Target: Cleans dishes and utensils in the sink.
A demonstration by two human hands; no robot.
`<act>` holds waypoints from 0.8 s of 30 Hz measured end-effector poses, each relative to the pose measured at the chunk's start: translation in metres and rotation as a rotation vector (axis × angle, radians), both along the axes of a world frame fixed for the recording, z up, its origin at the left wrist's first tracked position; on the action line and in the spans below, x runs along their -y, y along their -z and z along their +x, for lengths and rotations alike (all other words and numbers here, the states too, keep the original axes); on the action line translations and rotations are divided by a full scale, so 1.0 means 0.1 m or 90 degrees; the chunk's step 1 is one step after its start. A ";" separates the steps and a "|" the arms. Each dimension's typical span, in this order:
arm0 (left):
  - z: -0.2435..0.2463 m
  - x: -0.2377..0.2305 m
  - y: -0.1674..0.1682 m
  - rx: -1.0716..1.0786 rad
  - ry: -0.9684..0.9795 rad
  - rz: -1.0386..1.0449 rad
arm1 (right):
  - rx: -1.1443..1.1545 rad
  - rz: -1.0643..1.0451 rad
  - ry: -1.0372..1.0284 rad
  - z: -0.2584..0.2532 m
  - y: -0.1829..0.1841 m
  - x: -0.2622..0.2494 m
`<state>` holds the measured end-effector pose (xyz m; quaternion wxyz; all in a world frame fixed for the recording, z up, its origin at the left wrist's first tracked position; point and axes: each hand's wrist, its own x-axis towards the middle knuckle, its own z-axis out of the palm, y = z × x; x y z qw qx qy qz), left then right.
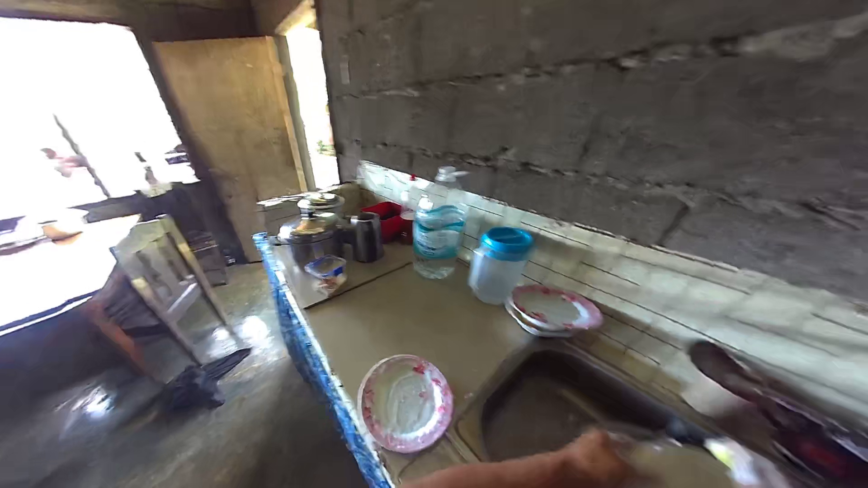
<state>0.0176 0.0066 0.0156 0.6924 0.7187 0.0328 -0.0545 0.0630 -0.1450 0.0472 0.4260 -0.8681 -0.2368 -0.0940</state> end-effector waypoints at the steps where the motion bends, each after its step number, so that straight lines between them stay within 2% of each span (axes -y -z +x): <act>1: 0.00 -0.02 0.01 -0.031 -0.017 -0.049 | 0.003 0.002 -0.076 0.13 0.25 0.18; 3: -0.02 0.00 -0.02 -0.073 -0.042 -0.094 | -0.068 0.043 0.065 -0.08 0.44 -0.02; 4: -0.02 0.02 -0.02 -0.072 -0.054 -0.100 | -0.056 0.028 0.109 -0.19 0.46 -0.18; 6: 0.01 0.05 0.00 -0.055 -0.082 -0.100 | 0.012 0.005 0.112 -0.15 0.49 -0.29; 9: 0.01 0.06 -0.01 -0.044 -0.088 -0.117 | -0.113 0.015 0.183 0.23 0.42 -0.01; 11: 0.01 0.07 -0.02 -0.048 -0.095 -0.116 | -0.186 0.025 0.208 0.29 0.39 0.08; 13: 0.04 0.05 0.01 -0.025 -0.085 -0.098 | -0.096 0.039 0.166 0.11 0.43 -0.10; 16: 0.07 0.02 0.02 0.011 -0.073 -0.081 | 0.121 0.047 0.079 -0.06 0.52 -0.35; 17: 0.06 0.02 -0.01 0.006 -0.078 -0.079 | 0.122 0.053 0.090 0.00 0.52 -0.31; 19: 0.00 0.04 -0.07 -0.001 -0.101 -0.088 | -0.025 0.094 0.138 0.21 0.44 -0.11; 21: -0.05 0.04 -0.04 0.012 -0.115 -0.147 | -0.267 0.180 0.199 0.43 0.25 0.15; 22: -0.07 0.03 0.00 0.018 -0.098 -0.177 | -0.334 0.207 0.226 0.49 0.17 0.24; 24: -0.07 -0.04 0.08 0.024 -0.022 -0.171 | -0.316 0.149 0.237 0.42 0.00 0.25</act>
